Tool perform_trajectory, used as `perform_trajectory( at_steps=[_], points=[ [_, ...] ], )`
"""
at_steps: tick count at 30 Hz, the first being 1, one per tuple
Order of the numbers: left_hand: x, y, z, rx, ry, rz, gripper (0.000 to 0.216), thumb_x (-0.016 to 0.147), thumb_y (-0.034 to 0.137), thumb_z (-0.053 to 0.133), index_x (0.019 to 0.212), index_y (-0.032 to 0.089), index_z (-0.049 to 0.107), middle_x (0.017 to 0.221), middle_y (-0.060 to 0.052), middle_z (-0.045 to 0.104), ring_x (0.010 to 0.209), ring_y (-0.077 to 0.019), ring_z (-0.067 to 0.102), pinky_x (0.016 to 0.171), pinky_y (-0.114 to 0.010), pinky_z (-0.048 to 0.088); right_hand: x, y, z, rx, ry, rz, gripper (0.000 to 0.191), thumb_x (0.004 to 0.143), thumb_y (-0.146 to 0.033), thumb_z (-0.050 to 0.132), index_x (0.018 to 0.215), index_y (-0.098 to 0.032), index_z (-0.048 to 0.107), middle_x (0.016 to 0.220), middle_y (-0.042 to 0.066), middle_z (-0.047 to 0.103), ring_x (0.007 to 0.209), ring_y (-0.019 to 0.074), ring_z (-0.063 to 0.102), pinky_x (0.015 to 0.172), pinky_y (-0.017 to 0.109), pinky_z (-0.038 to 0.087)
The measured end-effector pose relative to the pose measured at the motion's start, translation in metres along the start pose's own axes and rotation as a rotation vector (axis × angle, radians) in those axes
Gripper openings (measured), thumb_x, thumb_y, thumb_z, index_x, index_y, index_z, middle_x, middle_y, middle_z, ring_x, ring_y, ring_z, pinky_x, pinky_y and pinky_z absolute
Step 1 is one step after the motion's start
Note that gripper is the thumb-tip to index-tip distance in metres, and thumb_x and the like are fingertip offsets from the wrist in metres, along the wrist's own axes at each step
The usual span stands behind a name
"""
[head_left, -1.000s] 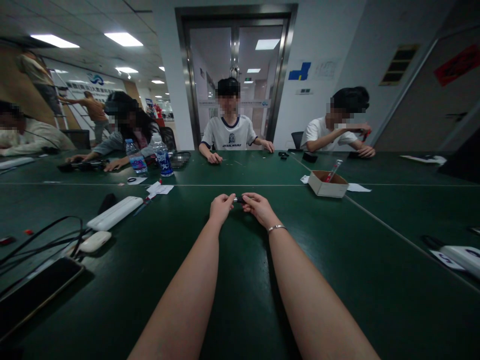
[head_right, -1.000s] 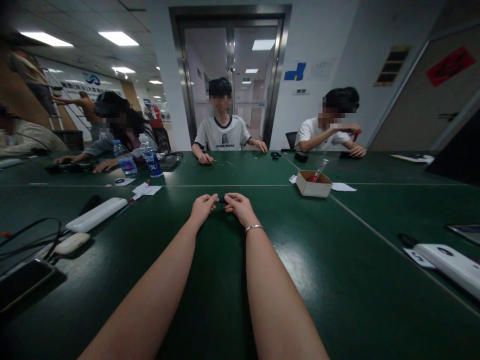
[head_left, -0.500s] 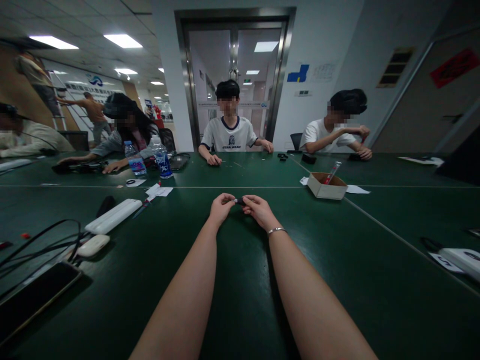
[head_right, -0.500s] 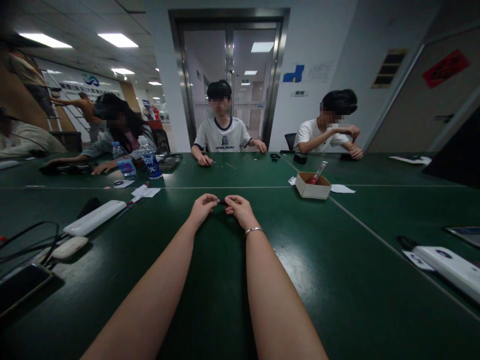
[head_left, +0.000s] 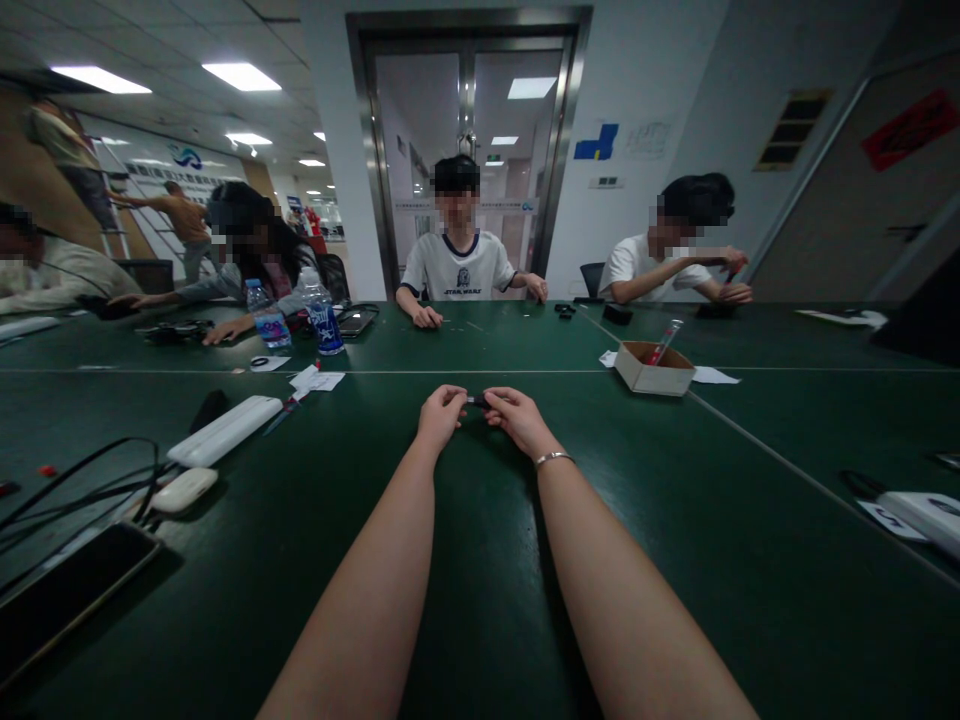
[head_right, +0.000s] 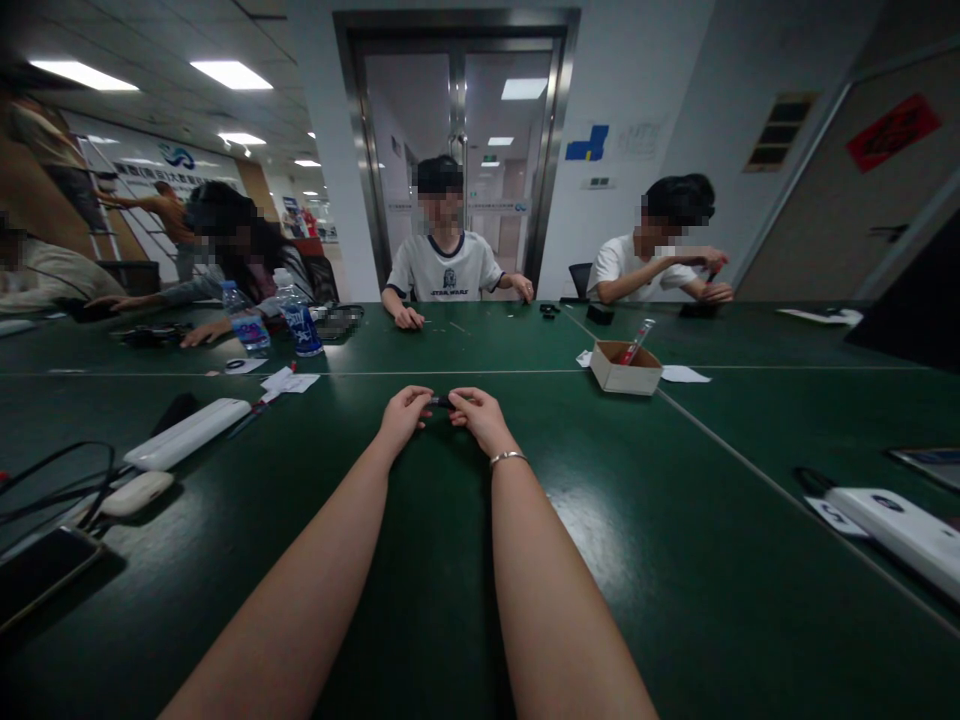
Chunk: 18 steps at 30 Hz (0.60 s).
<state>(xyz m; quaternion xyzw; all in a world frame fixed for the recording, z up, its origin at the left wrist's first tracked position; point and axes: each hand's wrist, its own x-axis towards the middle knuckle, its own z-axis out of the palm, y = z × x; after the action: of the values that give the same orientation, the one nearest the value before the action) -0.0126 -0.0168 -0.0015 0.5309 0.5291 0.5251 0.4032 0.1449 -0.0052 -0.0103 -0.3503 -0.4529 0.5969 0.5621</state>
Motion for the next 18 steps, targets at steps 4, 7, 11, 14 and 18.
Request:
perform_trajectory(
  at_steps=[4,7,11,14,18],
  points=[
    [0.0026,-0.0050,0.0003,0.025,0.013,0.018,0.020,0.083,0.032,0.059,0.091,0.015,0.065,0.075,-0.005,0.064,0.062,-0.0113,0.058,0.045,-0.015,0.041,0.0004,0.0004,0.0005,-0.026,0.011,-0.003,0.032,0.065,-0.027,0.086,0.086,-0.012,0.068,0.064,0.004,0.064,0.052,0.0099,0.058,0.047,0.016,0.048],
    [0.0042,-0.0078,0.0000,0.022,0.002,0.035,0.019,0.081,0.029,0.061,0.095,0.017,0.065,0.089,-0.006,0.066,0.070,-0.0127,0.061,0.048,-0.016,0.043,-0.0001,0.0003,0.0013,-0.037,0.010,-0.001,0.031,0.066,-0.026,0.086,0.086,-0.012,0.068,0.064,0.003,0.064,0.052,0.0096,0.058,0.047,0.016,0.048],
    [0.0042,-0.0073,-0.0004,0.040,-0.011,0.003,0.023,0.085,0.035,0.055,0.092,0.016,0.064,0.079,-0.005,0.065,0.061,-0.0114,0.058,0.047,-0.017,0.041,-0.0013,-0.0002,0.0019,-0.043,0.008,-0.002,0.031,0.067,-0.026,0.086,0.087,-0.012,0.067,0.064,0.003,0.064,0.053,0.0099,0.058,0.047,0.016,0.048],
    [0.0027,-0.0049,-0.0002,0.066,-0.012,0.010,0.019,0.083,0.029,0.056,0.092,0.015,0.064,0.076,-0.004,0.063,0.060,-0.0106,0.056,0.047,-0.017,0.040,-0.0016,-0.0006,0.0019,-0.046,0.014,0.000,0.031,0.066,-0.027,0.086,0.086,-0.012,0.067,0.065,0.003,0.063,0.053,0.0099,0.058,0.047,0.016,0.048],
    [0.0025,-0.0055,-0.0002,0.058,-0.018,0.019,0.020,0.084,0.030,0.054,0.094,0.017,0.064,0.082,-0.004,0.063,0.060,-0.0105,0.055,0.047,-0.017,0.040,-0.0017,-0.0015,0.0015,-0.044,0.002,0.005,0.032,0.066,-0.028,0.087,0.086,-0.013,0.067,0.064,0.002,0.063,0.054,0.0105,0.059,0.047,0.017,0.049]
  ],
)
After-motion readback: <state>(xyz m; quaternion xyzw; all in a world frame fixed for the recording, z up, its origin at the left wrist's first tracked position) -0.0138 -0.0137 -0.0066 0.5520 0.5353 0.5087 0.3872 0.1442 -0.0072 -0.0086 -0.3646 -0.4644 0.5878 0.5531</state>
